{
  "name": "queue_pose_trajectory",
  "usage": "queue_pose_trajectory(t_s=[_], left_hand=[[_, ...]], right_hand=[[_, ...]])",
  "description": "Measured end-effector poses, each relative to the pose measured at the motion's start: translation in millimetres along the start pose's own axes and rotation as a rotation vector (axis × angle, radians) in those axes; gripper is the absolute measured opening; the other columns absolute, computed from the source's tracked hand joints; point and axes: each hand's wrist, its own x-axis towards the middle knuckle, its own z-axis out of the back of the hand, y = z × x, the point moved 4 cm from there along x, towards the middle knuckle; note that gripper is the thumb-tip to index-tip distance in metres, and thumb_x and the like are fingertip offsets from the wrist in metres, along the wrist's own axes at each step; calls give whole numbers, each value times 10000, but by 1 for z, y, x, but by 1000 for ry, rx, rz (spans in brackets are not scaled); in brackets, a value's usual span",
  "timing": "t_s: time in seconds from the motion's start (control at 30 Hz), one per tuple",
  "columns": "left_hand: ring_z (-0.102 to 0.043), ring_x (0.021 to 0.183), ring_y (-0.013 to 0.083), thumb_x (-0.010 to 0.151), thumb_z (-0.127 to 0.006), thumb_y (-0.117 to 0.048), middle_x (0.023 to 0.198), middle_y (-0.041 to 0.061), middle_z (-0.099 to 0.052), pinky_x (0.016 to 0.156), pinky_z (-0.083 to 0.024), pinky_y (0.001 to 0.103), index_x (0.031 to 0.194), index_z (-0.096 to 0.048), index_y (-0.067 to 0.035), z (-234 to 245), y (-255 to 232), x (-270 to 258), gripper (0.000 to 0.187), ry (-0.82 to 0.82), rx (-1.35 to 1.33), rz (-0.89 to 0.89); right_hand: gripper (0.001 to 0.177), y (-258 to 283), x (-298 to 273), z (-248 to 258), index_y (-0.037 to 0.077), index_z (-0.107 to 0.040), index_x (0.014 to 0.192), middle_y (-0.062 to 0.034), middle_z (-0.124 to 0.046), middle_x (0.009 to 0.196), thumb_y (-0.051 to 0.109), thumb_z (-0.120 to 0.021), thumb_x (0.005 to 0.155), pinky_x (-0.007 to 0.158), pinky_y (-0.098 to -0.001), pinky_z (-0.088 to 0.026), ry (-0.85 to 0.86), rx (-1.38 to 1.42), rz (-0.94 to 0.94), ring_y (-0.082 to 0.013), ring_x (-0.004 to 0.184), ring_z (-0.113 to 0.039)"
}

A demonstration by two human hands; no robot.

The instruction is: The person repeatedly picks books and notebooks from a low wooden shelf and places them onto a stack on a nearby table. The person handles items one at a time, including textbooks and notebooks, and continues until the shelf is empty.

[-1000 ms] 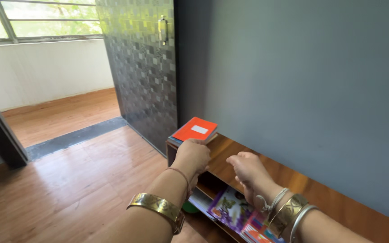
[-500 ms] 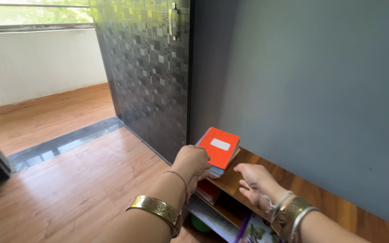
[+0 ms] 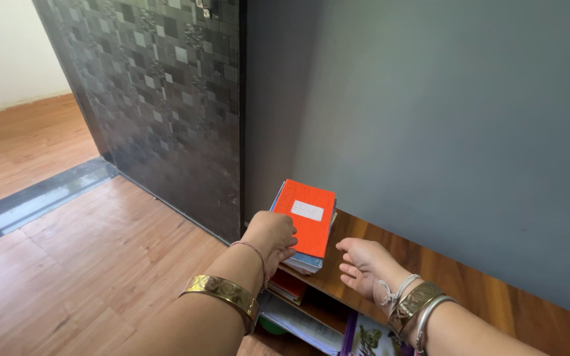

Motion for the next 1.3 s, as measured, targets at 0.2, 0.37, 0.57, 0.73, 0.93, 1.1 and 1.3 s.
queue_pose_trajectory(t_s=[0.2,0.37,0.57,0.73,0.93,1.1,1.3], left_hand=[[-651,1094,188,1008,-599,-272,1186,3,-705,832,-548,341,1043,-767,-220,-17,32,47,179,4,41,-18],[-717,1043,228,919,-677,-200,1149,44,-763,822,-578,336,1060,-761,-152,-83,46,102,171,87,-153,152],[-719,1084,260,957,-585,-153,1175,126,-747,883,-556,348,1264,-669,-90,-141,68,119,324,-45,-1350,780],[-671,1185,296,928,-559,-108,1287,133,-687,966,-520,394,1329,-635,-102,-132,69,107,408,33,-1525,877],[-516,1384,318,926,-578,-163,1513,151,-502,1097,-458,402,1422,-553,-104,-126,54,111,500,137,-1354,833],[-90,1552,407,961,-575,-247,1686,212,-52,1237,-221,454,1578,-289,-103,-118,39,108,695,194,-969,635],[52,1601,272,965,-540,-192,1731,45,72,1257,-140,592,1632,-149,-190,-95,24,78,772,376,-889,515]], right_hand=[[623,1,80,-6,45,-388,1523,-157,-408,1599,156,-614,953,1208,-467,-364,-24,-30,-48,-326,1460,-430],[592,-19,131,-5,48,-413,1515,-149,-407,1597,150,-601,963,1218,-467,-333,-60,-44,-95,-318,1460,-414],[576,-37,167,-10,97,-397,1523,-104,-363,1634,186,-594,988,1207,-463,-359,-115,-143,-117,-296,1468,-410],[494,-43,181,-18,94,-537,1454,-101,-481,1572,232,-592,983,1179,-465,-364,-125,-126,-87,-291,1445,-430],[465,-45,183,-29,59,-595,1350,-126,-602,1394,340,-640,982,1043,-438,-421,-167,-204,-60,-257,1242,-550],[347,-42,178,-27,-6,-701,1145,-154,-710,897,262,-749,931,550,-331,-451,-350,-297,38,-172,602,-509],[219,-50,183,-18,-18,-687,1053,-89,-654,787,106,-773,895,481,-281,-431,-377,-166,55,-119,510,-480]])
